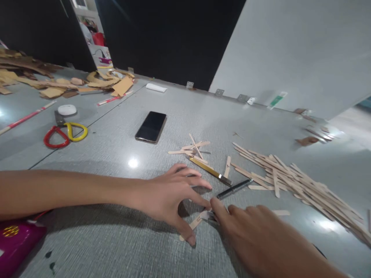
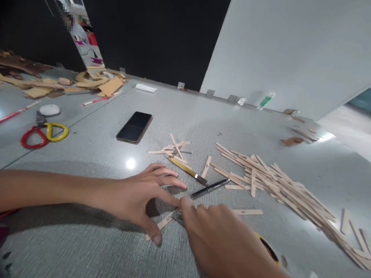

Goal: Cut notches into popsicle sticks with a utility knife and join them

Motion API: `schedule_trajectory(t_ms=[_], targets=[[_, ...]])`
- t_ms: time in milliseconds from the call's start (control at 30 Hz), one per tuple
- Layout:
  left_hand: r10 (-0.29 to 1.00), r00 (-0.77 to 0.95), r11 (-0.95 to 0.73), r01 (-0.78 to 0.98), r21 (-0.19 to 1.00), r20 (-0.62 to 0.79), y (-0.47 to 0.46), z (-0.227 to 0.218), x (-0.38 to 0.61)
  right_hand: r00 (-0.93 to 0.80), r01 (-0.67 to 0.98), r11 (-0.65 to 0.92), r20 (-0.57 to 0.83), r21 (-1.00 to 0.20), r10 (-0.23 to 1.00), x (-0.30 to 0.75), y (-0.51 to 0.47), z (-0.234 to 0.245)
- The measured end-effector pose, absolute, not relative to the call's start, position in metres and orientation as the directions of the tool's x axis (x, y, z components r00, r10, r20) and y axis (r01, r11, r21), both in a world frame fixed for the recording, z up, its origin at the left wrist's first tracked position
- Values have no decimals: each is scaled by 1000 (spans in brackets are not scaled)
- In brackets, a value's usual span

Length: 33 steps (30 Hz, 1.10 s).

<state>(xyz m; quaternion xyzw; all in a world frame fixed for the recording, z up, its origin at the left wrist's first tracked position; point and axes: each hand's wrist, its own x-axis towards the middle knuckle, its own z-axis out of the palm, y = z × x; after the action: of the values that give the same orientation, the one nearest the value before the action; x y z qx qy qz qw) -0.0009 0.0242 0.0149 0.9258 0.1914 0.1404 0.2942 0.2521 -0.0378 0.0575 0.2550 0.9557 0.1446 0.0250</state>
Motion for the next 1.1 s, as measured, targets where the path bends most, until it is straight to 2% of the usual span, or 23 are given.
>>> schedule_trajectory(t_ms=[100,200,400,667,867,967,1033,1100], targets=[[430,892,-759,276,589,137,24,17,-1,-864,451,806,-41,384,502,251,-51,57],[427,894,-755,268,598,138,23,18,-1,-855,458,795,-47,397,516,253,-53,55],[428,894,-741,261,619,135,24,20,0,-818,562,804,-10,196,574,260,-35,41],[446,889,-726,289,624,108,24,14,1,-796,591,797,-74,125,601,260,-30,43],[431,897,-745,291,600,101,24,22,2,-803,578,806,-87,130,590,257,-29,49],[404,911,-765,287,576,83,24,27,3,-828,549,835,-113,37,550,252,-34,54],[402,912,-768,286,574,84,24,28,2,-814,577,816,-113,-42,570,251,-39,57],[411,907,-761,289,581,87,24,26,1,-788,613,788,-108,-59,606,253,-41,57]])
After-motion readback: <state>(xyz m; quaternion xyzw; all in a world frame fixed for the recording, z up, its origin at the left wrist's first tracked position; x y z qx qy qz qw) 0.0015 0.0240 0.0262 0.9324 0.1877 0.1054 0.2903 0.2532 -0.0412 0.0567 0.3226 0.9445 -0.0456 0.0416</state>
